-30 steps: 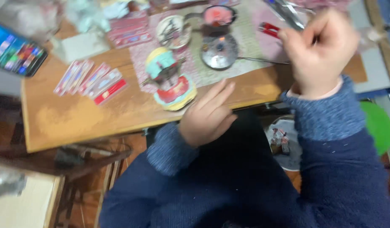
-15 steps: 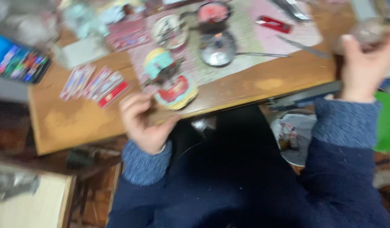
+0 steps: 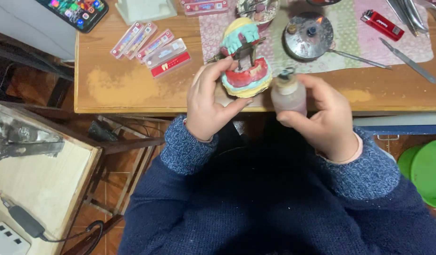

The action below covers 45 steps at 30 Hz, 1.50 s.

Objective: The person walks to a cluttered table and sits down to work on a dental model. They use a metal tool to scrape and shape the pink material on the model's teeth, occasionally dipping the tool into a small container and using a spray bottle to apply liquid to the model.

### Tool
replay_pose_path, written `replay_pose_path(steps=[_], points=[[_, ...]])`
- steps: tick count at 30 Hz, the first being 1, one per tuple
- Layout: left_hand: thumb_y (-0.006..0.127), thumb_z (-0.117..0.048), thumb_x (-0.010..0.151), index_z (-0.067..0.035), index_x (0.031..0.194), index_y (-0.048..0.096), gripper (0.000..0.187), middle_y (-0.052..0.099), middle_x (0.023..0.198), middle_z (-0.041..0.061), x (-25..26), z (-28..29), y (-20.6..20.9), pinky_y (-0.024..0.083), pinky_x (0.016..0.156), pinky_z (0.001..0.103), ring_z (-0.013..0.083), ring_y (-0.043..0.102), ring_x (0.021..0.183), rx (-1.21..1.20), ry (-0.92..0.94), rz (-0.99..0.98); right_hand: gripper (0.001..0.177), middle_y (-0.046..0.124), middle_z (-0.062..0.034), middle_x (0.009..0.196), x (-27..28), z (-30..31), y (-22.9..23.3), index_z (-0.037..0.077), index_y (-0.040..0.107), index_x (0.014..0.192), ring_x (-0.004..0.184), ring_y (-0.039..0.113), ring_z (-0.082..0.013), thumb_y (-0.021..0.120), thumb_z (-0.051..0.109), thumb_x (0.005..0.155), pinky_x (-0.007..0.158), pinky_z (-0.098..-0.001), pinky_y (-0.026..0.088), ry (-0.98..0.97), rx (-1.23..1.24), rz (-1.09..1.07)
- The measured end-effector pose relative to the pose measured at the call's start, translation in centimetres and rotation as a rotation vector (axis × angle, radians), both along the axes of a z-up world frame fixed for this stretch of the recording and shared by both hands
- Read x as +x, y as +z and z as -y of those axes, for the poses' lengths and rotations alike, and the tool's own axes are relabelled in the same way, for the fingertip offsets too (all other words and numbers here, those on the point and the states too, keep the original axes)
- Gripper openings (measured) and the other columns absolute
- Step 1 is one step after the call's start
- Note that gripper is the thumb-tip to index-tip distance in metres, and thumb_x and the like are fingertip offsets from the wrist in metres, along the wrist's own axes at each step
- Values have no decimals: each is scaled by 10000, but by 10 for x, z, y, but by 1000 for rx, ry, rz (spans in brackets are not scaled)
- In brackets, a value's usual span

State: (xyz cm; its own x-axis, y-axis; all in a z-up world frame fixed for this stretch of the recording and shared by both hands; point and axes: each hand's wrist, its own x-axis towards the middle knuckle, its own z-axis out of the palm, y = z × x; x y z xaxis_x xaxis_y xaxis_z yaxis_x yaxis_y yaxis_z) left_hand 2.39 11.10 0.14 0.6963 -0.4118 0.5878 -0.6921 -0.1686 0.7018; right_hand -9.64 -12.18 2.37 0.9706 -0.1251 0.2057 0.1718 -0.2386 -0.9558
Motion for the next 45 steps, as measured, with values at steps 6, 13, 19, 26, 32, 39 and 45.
replay_pose_path(steps=[6,13,19,26,32,39,45], points=[[931,-137,790,-49,1417,503,764,683,1312,103,0,-2,2,546,1095,387,286,663,1232,1,-2,7,590,723,-71,1183,7,-16,20,-10,569,1381,1061,698,-129,828,146,875,920,-274,559,29,-206,-96],[920,-114,779,-67,1420,502,767,682,1315,92,0,-2,0,540,1099,387,288,657,1239,0,0,17,571,703,-81,1233,6,-15,15,-10,559,1387,1118,678,-120,824,163,913,980,-269,545,20,-142,-42],[912,-99,768,-66,1412,503,764,685,1304,92,0,-1,0,537,1097,392,289,657,1233,2,8,25,563,741,-93,1138,9,-13,18,-8,596,1327,1037,719,-146,856,176,863,915,-279,553,-13,-390,-32],[924,-105,783,-63,1404,506,751,686,1294,92,0,1,1,542,1081,390,290,665,1218,6,17,45,547,735,-105,1168,10,-7,20,-11,583,1354,1069,714,-158,824,163,895,934,-285,549,-2,-329,-29],[928,-113,795,-50,1414,492,760,687,1290,109,-1,3,1,543,1072,395,296,671,1201,13,25,65,541,733,-93,1123,8,3,9,-17,596,1323,1013,708,-147,839,153,869,893,-282,553,-21,-389,-60],[922,-105,796,-55,1381,516,714,689,1290,114,0,5,4,548,1081,396,295,675,1210,10,-1,24,515,637,-93,1341,-11,52,-9,19,470,1403,1198,636,-153,773,80,990,1086,-303,525,-65,118,56],[910,-114,748,-50,1302,590,643,675,1295,130,1,9,9,535,1070,418,331,659,1208,84,30,43,426,598,-109,1347,-53,170,-47,12,462,1470,1203,638,-180,697,7,1114,1125,-326,540,-407,2,152]])
